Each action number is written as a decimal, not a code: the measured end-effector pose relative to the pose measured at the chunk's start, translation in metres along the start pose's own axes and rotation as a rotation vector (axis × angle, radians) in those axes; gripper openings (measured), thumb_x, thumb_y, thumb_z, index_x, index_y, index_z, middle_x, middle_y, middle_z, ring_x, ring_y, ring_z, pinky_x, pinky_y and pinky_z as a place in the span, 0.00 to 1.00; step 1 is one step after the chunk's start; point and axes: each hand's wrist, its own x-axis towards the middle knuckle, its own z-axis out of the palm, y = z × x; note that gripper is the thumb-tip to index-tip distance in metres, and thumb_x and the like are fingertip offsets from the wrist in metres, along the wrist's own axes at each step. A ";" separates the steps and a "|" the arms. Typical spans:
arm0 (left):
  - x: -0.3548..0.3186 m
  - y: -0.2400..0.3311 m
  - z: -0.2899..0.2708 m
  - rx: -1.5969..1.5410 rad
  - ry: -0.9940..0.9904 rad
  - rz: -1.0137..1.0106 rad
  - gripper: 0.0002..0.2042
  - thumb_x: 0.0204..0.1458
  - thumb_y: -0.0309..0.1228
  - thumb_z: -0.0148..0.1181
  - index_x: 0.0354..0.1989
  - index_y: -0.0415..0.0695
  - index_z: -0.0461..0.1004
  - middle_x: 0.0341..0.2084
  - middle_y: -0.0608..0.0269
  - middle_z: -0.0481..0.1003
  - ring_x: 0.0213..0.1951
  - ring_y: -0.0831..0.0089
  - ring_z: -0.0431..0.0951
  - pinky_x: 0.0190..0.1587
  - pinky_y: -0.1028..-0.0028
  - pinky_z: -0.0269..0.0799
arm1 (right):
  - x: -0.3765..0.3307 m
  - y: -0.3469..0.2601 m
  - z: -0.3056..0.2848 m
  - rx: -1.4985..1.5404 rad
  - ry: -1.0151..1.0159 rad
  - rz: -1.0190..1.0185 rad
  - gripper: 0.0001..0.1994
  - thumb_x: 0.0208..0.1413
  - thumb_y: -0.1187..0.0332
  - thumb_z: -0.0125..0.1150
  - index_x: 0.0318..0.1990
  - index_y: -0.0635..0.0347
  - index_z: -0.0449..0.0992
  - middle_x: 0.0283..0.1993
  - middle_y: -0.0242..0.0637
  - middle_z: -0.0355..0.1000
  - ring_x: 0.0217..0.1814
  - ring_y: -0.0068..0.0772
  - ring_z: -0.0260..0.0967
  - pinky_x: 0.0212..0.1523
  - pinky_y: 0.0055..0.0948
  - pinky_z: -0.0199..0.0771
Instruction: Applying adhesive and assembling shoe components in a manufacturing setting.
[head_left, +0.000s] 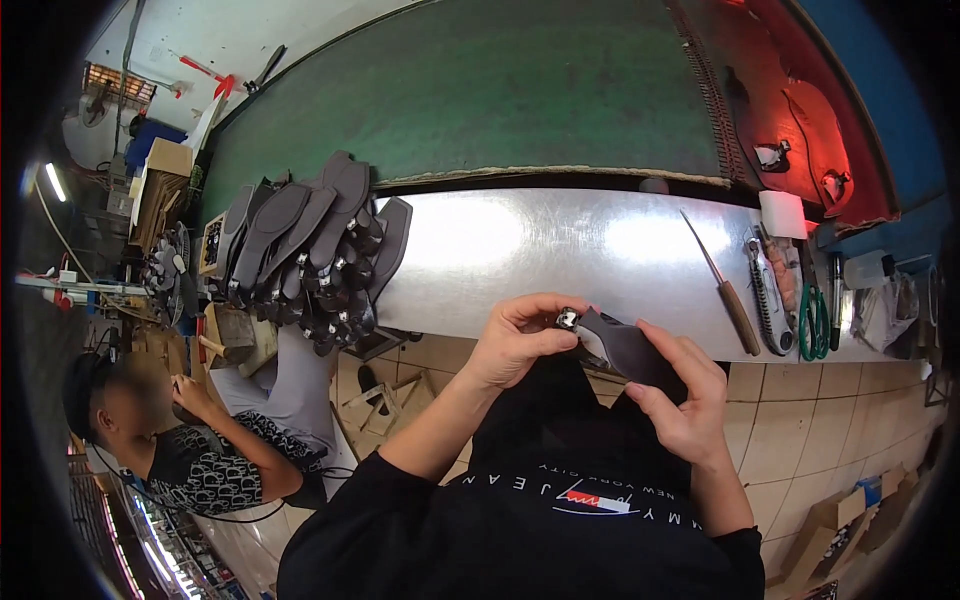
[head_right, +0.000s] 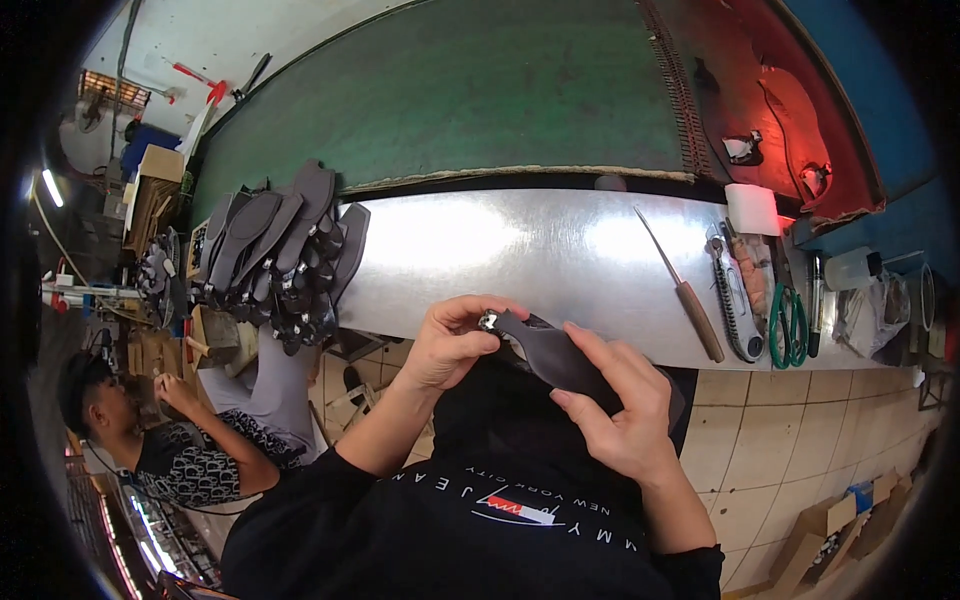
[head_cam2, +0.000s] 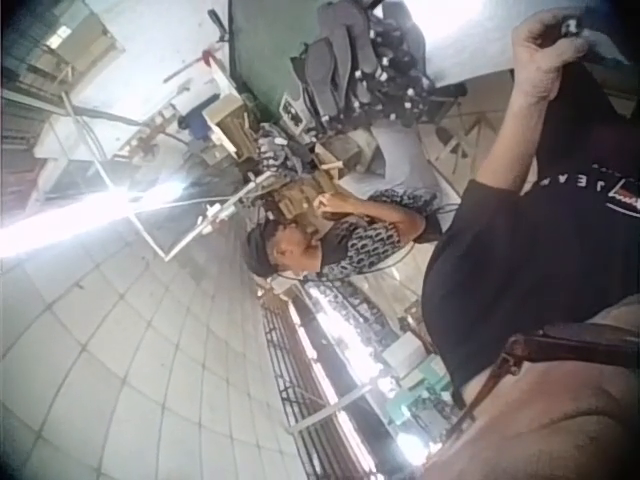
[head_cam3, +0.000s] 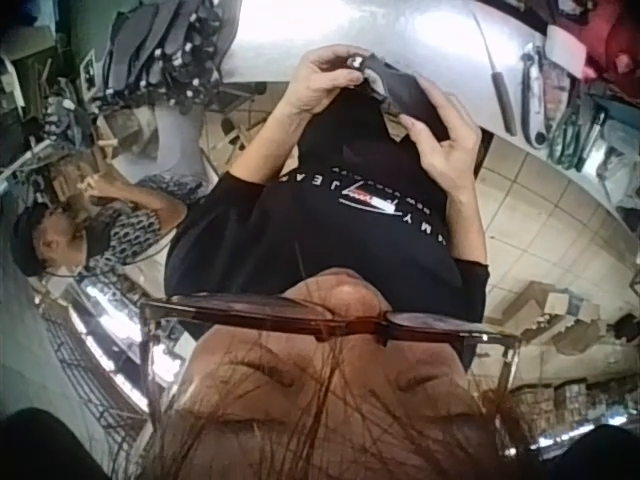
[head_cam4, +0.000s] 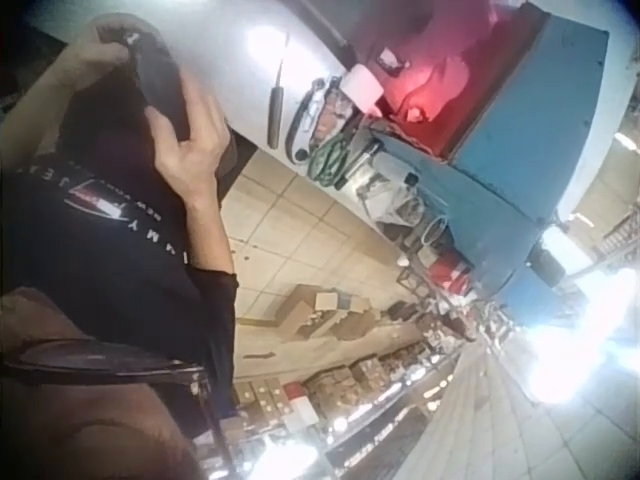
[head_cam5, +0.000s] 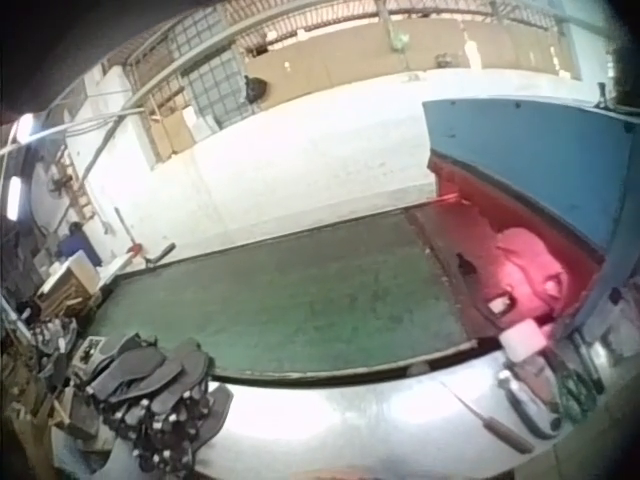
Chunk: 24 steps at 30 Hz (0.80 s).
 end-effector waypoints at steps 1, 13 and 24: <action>0.000 0.000 0.000 -0.001 0.004 -0.001 0.17 0.45 0.18 0.65 0.46 0.38 0.76 0.46 0.48 0.76 0.49 0.64 0.76 0.54 0.66 0.72 | -0.001 -0.001 0.000 0.002 -0.003 0.002 0.28 0.40 0.78 0.68 0.55 0.65 0.73 0.36 0.44 0.75 0.36 0.35 0.74 0.41 0.26 0.71; 0.002 0.002 0.009 -0.027 -0.008 -0.025 0.16 0.43 0.18 0.64 0.43 0.38 0.76 0.45 0.47 0.76 0.50 0.62 0.75 0.55 0.65 0.70 | -0.007 0.005 0.005 0.061 0.060 -0.027 0.22 0.39 0.81 0.65 0.48 0.67 0.76 0.36 0.44 0.75 0.34 0.36 0.73 0.38 0.26 0.71; 0.003 -0.003 0.007 -0.012 -0.085 0.052 0.15 0.47 0.17 0.63 0.45 0.37 0.76 0.46 0.52 0.77 0.47 0.69 0.77 0.53 0.69 0.73 | -0.008 0.004 0.001 0.067 0.032 0.006 0.23 0.40 0.80 0.64 0.50 0.65 0.76 0.32 0.43 0.73 0.31 0.34 0.72 0.34 0.25 0.70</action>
